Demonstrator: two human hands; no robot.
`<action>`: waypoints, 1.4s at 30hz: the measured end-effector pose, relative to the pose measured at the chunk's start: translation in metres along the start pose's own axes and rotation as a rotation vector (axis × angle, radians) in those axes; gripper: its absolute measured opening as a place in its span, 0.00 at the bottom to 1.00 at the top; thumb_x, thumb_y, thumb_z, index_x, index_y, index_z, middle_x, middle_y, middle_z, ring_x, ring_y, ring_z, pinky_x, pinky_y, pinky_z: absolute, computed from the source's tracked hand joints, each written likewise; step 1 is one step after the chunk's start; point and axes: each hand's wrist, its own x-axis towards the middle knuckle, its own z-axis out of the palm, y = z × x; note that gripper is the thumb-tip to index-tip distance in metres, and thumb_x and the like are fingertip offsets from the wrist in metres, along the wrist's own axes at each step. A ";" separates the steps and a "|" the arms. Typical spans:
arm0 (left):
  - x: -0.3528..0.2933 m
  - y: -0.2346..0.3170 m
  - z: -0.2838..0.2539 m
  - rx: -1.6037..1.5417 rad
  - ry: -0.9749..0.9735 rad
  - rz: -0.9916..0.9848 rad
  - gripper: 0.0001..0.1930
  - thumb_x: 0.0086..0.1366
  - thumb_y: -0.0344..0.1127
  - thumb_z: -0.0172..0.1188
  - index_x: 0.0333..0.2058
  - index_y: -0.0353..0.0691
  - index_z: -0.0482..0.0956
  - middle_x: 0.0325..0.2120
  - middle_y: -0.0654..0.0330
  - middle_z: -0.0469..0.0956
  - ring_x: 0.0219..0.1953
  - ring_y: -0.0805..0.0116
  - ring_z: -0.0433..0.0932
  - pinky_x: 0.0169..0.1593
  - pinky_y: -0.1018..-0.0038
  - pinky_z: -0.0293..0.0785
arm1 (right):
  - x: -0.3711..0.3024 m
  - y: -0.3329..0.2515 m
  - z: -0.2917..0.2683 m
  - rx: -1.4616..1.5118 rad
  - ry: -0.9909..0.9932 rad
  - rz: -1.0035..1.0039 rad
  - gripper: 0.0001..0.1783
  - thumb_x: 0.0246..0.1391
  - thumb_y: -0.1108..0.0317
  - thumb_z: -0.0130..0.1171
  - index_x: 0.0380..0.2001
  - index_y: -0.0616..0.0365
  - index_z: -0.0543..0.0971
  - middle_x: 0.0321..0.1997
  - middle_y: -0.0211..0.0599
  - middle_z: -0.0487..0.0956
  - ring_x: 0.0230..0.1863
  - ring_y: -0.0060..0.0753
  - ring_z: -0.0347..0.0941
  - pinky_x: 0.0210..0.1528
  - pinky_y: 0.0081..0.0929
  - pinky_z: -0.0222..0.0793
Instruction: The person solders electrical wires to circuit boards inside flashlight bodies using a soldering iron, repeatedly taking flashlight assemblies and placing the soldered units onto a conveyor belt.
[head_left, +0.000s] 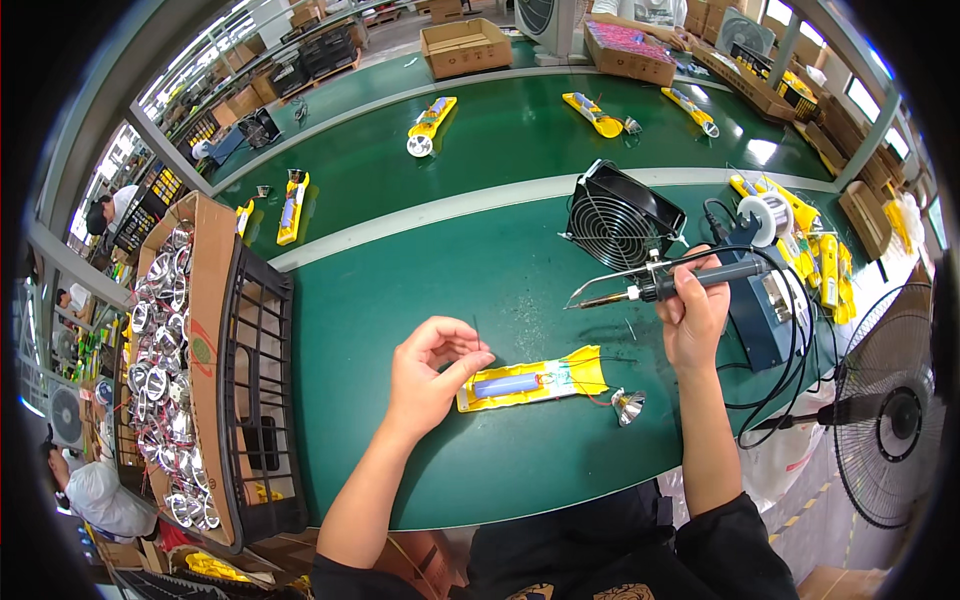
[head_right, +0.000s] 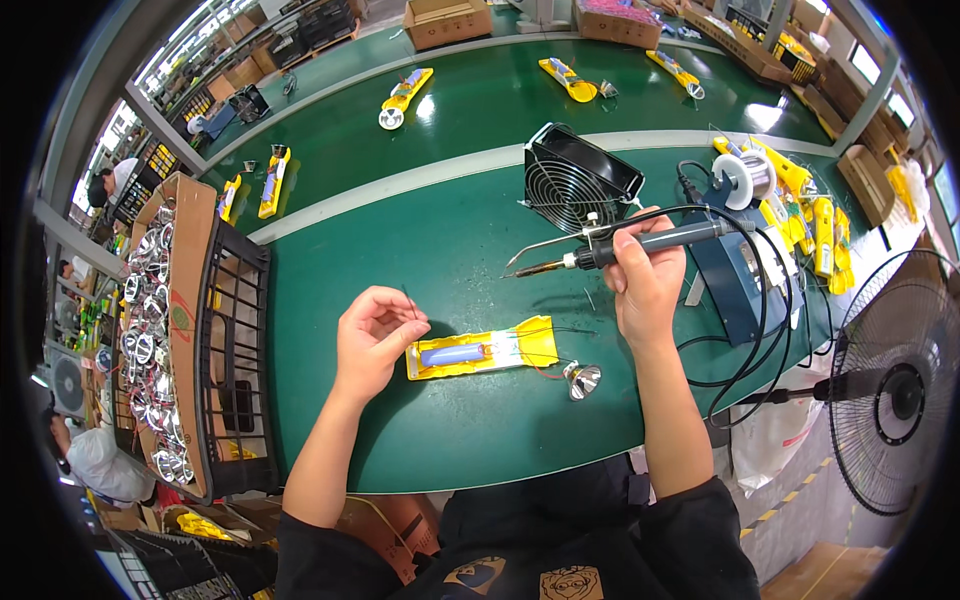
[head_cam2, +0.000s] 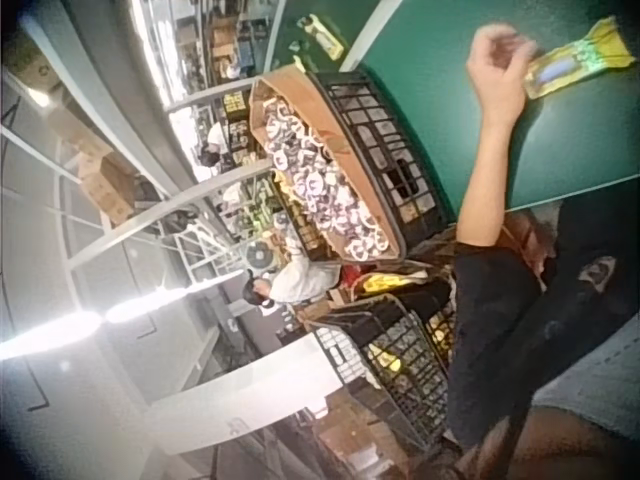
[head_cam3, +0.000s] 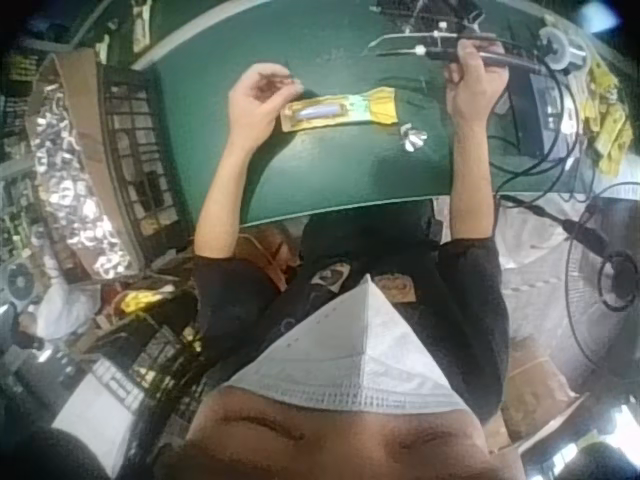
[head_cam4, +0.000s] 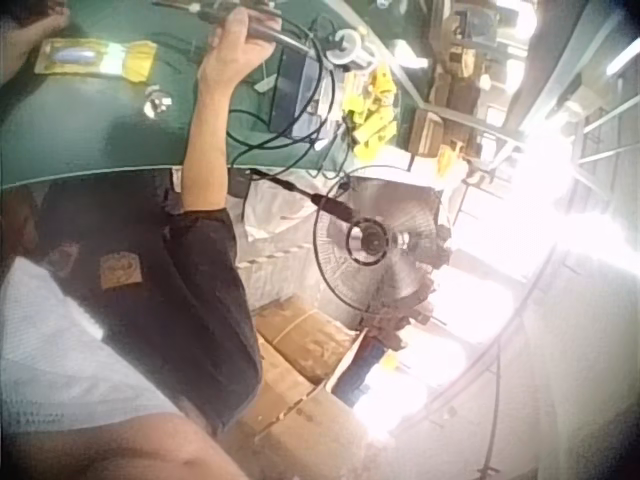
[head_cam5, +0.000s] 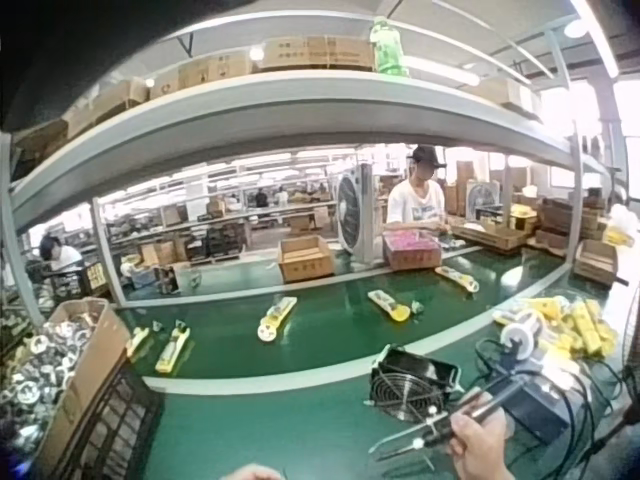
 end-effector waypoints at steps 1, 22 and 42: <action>-0.001 -0.003 0.003 -0.029 0.010 0.002 0.04 0.51 0.21 0.56 0.28 0.34 0.72 0.25 0.60 0.73 0.29 0.75 0.73 0.35 0.80 0.70 | 0.000 0.000 0.000 -0.008 -0.003 -0.013 0.08 0.45 0.72 0.50 0.27 0.60 0.63 0.20 0.28 0.65 0.12 0.12 0.53 0.13 0.11 0.50; -0.013 -0.011 0.027 0.578 -0.190 0.374 0.05 0.42 0.29 0.63 0.22 0.42 0.78 0.17 0.67 0.72 0.18 0.75 0.68 0.26 0.79 0.62 | -0.003 -0.005 0.006 -0.269 -0.154 0.115 0.12 0.33 0.66 0.53 0.18 0.61 0.64 0.14 0.25 0.61 0.11 0.10 0.50 0.11 0.10 0.44; -0.008 -0.012 0.027 0.640 -0.297 0.395 0.05 0.43 0.30 0.63 0.22 0.42 0.77 0.16 0.66 0.70 0.20 0.72 0.69 0.28 0.76 0.62 | -0.007 -0.007 0.007 -0.406 -0.323 0.216 0.09 0.34 0.71 0.51 0.19 0.63 0.64 0.20 0.28 0.63 0.17 0.12 0.54 0.16 0.13 0.47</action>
